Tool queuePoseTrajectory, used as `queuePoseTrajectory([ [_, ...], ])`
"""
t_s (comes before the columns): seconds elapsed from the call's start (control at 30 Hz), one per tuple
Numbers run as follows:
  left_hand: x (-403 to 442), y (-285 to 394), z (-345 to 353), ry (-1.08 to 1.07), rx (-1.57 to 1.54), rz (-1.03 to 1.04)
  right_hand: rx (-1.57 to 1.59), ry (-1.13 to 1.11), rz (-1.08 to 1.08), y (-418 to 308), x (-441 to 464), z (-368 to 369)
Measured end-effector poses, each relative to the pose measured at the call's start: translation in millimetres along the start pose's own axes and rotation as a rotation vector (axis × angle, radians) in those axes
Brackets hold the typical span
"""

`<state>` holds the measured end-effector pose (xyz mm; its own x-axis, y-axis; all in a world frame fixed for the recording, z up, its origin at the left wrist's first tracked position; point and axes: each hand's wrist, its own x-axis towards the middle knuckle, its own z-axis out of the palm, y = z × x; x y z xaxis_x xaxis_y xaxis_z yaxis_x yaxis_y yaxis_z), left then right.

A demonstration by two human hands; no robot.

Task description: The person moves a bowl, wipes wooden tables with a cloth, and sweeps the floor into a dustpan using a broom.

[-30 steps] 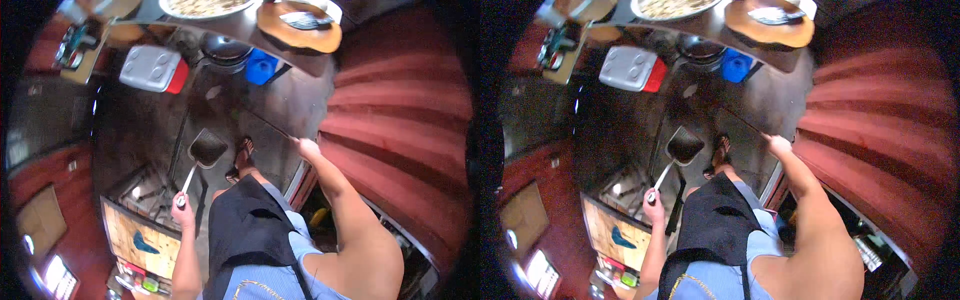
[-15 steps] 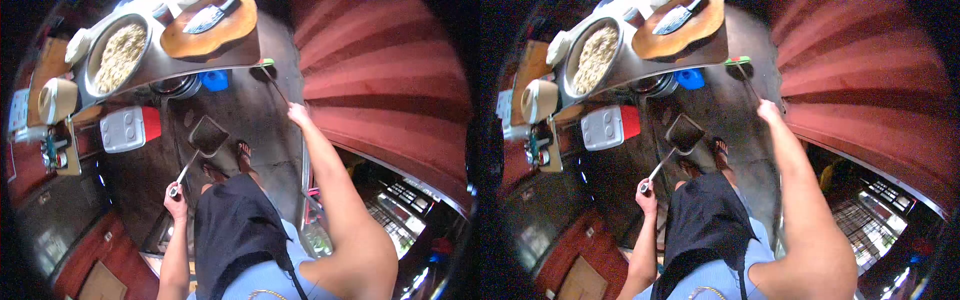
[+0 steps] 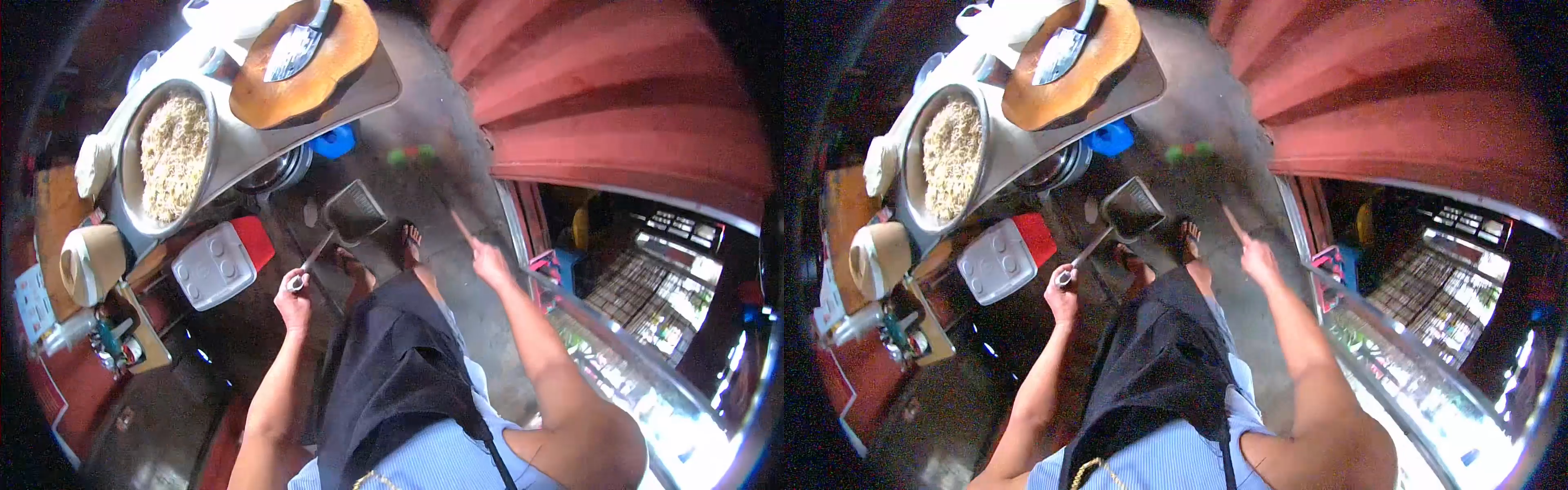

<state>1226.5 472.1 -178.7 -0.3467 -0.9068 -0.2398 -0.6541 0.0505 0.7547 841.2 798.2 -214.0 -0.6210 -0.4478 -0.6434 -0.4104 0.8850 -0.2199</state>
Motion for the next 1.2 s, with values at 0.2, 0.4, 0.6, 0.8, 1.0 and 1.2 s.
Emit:
queuePoseTrajectory([
  [0.2,35,3,12,-0.083,0.026,0.024,0.027,0.059,-0.072,-71,103,-7],
  [0.4,59,20,51,-0.172,0.200,0.095,0.068,-0.146,0.254,6,-50,38],
  [0.6,78,40,83,-0.211,0.219,0.295,0.519,-0.009,0.443,43,-79,12],
  [0.8,98,46,124,-0.270,0.180,0.256,0.060,-0.039,0.459,42,3,16],
  [1.0,122,36,138,-0.302,0.247,0.306,0.410,-0.297,0.463,-74,-32,44],
  [1.2,141,20,129,-0.365,0.208,0.260,0.343,-0.386,0.201,-180,-110,99],
])
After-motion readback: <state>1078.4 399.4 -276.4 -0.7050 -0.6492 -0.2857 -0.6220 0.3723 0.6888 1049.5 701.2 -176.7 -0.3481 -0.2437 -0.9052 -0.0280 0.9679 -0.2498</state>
